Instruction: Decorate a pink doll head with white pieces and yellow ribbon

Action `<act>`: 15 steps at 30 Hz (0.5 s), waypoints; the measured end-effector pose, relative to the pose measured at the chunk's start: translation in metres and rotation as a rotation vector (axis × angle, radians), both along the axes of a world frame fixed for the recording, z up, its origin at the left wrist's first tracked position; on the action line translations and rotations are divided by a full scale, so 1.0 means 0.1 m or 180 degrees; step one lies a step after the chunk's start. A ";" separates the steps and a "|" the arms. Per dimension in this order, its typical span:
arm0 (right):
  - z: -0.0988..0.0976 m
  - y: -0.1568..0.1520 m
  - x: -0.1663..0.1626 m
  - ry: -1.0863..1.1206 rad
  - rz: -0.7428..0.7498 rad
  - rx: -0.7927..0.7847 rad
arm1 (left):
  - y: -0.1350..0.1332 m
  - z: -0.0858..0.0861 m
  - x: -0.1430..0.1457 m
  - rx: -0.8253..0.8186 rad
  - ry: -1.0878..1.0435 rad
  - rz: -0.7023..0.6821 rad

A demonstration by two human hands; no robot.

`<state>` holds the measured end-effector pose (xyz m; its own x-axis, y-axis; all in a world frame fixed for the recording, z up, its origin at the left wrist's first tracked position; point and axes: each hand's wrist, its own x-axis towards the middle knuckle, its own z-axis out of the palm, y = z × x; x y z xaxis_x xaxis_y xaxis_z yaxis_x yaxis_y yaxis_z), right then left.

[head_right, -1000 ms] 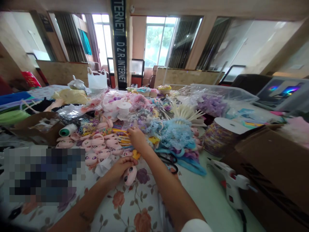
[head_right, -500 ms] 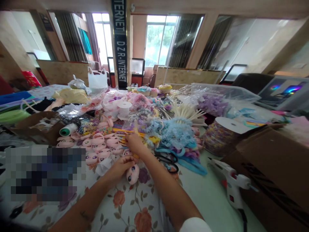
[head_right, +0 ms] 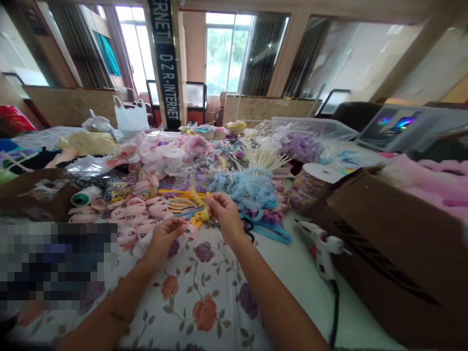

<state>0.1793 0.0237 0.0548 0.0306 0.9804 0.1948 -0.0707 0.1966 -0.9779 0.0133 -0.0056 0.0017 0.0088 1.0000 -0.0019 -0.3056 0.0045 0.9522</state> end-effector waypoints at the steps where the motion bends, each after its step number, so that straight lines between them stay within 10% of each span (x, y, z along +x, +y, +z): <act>1: -0.02 -0.13 0.05 0.0152 0.0064 -0.0151 | -0.01 0.03 0.00 0.0084 0.0071 0.0084; 15: -0.43 -0.60 -0.03 0.0110 0.0233 -0.0288 | -0.10 0.00 0.04 0.0508 0.0639 -0.0200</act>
<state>0.1760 -0.0363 0.0115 -0.0365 0.9937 0.1056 -0.1156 0.1007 -0.9882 0.0170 -0.0159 0.0013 0.0862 0.9853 0.1477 -0.1143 -0.1375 0.9839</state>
